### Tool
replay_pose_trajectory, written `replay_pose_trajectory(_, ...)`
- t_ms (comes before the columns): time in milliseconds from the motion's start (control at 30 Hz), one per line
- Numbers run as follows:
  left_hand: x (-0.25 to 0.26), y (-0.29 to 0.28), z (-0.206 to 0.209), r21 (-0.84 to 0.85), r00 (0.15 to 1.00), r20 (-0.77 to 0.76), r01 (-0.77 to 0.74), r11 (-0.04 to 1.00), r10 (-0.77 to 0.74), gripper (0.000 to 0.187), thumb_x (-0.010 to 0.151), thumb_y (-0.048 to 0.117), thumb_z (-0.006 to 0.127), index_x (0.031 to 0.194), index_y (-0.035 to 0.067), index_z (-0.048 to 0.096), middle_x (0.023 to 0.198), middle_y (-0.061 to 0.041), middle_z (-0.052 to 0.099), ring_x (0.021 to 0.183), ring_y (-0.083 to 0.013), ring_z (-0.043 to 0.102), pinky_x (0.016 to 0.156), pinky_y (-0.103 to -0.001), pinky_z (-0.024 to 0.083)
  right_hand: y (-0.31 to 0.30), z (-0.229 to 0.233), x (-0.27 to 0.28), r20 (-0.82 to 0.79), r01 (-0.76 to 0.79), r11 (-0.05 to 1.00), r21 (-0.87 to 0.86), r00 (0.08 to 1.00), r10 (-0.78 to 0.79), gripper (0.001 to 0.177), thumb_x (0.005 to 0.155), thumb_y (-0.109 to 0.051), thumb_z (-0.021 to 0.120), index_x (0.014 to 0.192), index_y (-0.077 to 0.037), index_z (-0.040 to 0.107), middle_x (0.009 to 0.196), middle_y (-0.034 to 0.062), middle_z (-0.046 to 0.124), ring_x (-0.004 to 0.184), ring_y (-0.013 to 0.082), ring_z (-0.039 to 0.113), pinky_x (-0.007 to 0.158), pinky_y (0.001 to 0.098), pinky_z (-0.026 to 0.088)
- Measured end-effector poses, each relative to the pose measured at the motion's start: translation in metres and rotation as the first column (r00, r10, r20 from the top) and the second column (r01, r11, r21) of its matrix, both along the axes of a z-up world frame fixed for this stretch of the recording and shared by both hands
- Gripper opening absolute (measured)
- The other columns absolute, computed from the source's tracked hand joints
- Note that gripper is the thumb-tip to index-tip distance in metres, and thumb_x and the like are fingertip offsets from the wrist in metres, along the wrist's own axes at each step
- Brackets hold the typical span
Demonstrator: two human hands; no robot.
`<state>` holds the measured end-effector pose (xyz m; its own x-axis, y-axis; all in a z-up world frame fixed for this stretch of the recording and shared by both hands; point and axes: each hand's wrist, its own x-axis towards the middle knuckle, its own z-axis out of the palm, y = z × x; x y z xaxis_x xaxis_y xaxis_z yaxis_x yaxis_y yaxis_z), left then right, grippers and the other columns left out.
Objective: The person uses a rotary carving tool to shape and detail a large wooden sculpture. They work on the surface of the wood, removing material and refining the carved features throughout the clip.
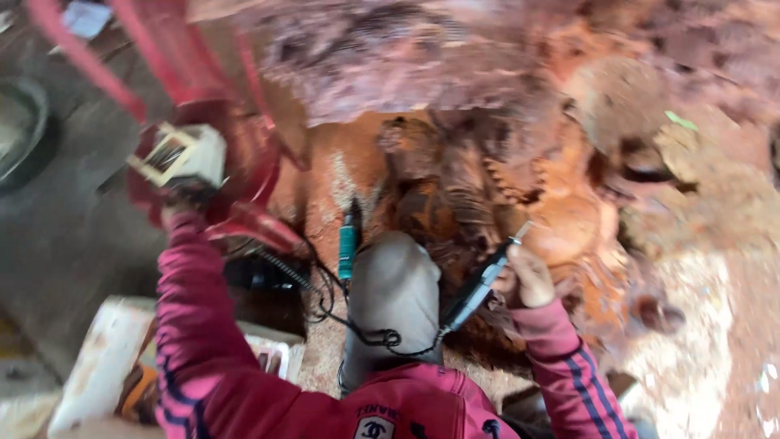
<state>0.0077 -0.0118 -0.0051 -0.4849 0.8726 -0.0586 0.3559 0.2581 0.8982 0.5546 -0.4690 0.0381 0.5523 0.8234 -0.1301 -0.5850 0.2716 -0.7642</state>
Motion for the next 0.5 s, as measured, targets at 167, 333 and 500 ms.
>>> replay_pose_trajectory(167, 0.014, 0.007, 0.012, -0.006, 0.989, 0.136, -0.052, 0.999, 0.052, 0.025, 0.095, 0.043, 0.061, 0.091, 0.02, 0.07, 0.077, -0.002, 0.072, 0.061, -0.0128, 0.062, 0.051, -0.033, 0.048, -0.001, 0.006, 0.012, 0.015, -0.171, 0.985, -0.02, 0.985, 0.171, 0.033, 0.101, -0.022, 0.057, 0.102, 0.011, 0.062, 0.087, 0.031, 0.071, 0.075, 0.0388, 0.075, 0.062, 0.0512, 0.066)
replay_pose_trajectory(333, 0.011, 0.012, 0.015, 0.407, 0.596, 0.664, 0.217, 0.887, -0.451, 0.044, 0.099, 0.023, 0.045, 0.136, 0.004, 0.062, 0.135, -0.022, 0.065, 0.126, -0.0363, 0.065, 0.114, -0.054, 0.051, -0.002, 0.03, 0.013, 0.089, -0.334, 0.942, -0.027, 0.938, 0.335, 0.033, 0.101, -0.026, 0.057, 0.102, 0.006, 0.063, 0.09, 0.028, 0.074, 0.083, 0.036, 0.076, 0.072, 0.0488, 0.067)
replay_pose_trajectory(500, 0.011, 0.006, 0.025, -0.146, 0.995, 0.05, -0.073, 0.987, 0.081, 0.058, 0.103, 0.069, 0.051, 0.116, 0.014, 0.066, 0.089, -0.001, 0.076, 0.07, -0.0169, 0.073, 0.059, -0.038, 0.06, -0.003, 0.03, 0.013, 0.144, -0.376, 0.925, -0.057, 0.913, 0.381, 0.038, 0.099, -0.027, 0.059, 0.105, 0.01, 0.064, 0.094, 0.0263, 0.073, 0.08, 0.0366, 0.077, 0.069, 0.0445, 0.068)
